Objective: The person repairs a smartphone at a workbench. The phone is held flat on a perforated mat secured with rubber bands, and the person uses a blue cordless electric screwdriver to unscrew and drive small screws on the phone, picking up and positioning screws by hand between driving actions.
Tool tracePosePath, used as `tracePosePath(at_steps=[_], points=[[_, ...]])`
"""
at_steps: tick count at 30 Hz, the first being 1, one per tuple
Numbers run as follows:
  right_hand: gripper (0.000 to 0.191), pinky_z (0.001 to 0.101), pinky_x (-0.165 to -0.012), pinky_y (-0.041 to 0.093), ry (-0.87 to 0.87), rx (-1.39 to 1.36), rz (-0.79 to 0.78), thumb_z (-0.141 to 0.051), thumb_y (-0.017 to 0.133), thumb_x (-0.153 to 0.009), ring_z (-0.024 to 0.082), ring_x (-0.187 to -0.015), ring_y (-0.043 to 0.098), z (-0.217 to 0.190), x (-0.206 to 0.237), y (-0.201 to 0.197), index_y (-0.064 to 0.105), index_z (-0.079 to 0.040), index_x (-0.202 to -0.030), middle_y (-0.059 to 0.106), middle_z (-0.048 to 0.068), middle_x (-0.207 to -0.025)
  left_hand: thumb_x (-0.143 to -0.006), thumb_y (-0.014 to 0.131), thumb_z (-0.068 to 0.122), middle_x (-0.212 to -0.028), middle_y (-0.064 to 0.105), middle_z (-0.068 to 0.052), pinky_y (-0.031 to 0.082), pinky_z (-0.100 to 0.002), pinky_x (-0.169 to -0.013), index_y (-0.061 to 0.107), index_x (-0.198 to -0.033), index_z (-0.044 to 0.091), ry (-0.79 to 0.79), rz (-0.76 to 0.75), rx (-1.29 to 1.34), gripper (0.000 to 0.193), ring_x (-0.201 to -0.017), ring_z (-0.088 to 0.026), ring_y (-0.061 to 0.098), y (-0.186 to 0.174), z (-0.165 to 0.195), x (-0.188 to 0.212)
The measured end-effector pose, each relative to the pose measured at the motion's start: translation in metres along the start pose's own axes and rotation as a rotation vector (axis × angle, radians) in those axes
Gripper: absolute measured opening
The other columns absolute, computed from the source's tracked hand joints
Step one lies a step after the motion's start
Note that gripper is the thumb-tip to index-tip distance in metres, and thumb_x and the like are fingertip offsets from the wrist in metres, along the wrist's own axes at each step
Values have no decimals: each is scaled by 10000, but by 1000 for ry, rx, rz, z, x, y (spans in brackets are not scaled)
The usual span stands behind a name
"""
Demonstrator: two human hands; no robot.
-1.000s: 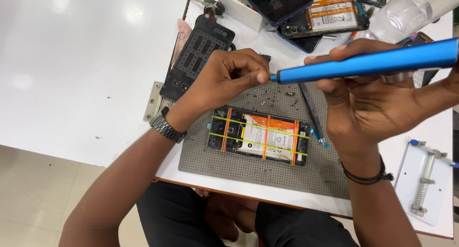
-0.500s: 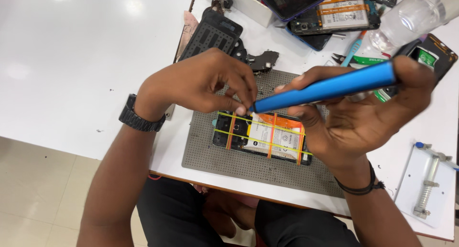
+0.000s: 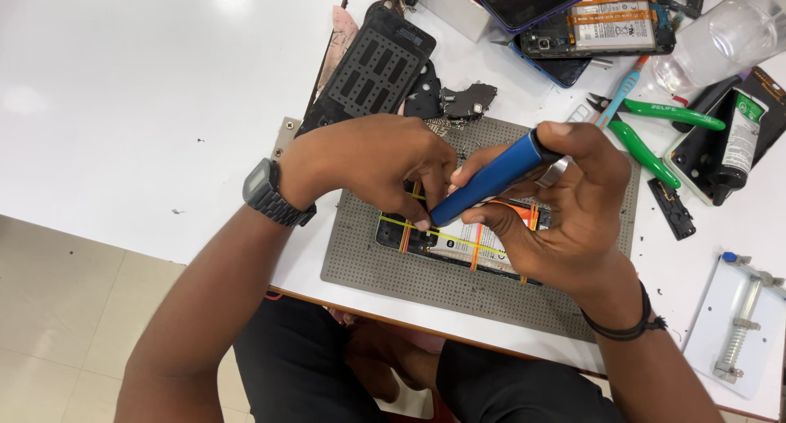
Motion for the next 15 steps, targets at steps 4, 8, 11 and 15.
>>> tracePosePath(at_steps=[4, 8, 11, 15], points=[[803, 343, -817, 652, -12, 40, -5, 41, 760, -921, 268, -1012, 776, 1, 1, 0, 253, -191, -1499, 679, 199, -1135, -679, 876, 298, -848, 735, 25, 524, -347, -624, 848, -818, 186, 34, 38, -25, 181, -724, -178, 696, 0, -1, 0], [797, 338, -807, 650, -23, 46, -24, 51, 758, -919, 280, -1035, 781, 3, 2, 0, 251, -185, -1488, 690, 202, -1110, -668, 879, 284, -837, 736, 25, 523, -349, -614, 848, -819, 189, 6, 34, -47, 181, -703, -178, 698, -1, -1, 1], [810, 330, -835, 648, -45, 33, -34, 56, 756, -944, 257, -1016, 782, 6, 2, 1, 245, -199, -1519, 690, 195, -1138, -661, 881, 280, -825, 737, 29, 519, -351, -602, 847, -813, 185, 9, 48, -65, 183, -694, -177, 697, -1, 1, 2], [809, 336, -857, 647, -57, 18, -48, 68, 741, -949, 265, -1037, 772, 8, 3, 2, 235, -193, -1524, 678, 205, -1156, -653, 879, 275, -799, 734, 40, 516, -347, -590, 849, -804, 193, -6, 50, -76, 175, -686, -171, 697, -2, 4, 2]])
Point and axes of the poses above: each hand's wrist, its own x-axis away from the middle knuckle, its own y-axis out of the palm, z = x × y, the point moved 1 cm from there along -x, towards the middle knuckle
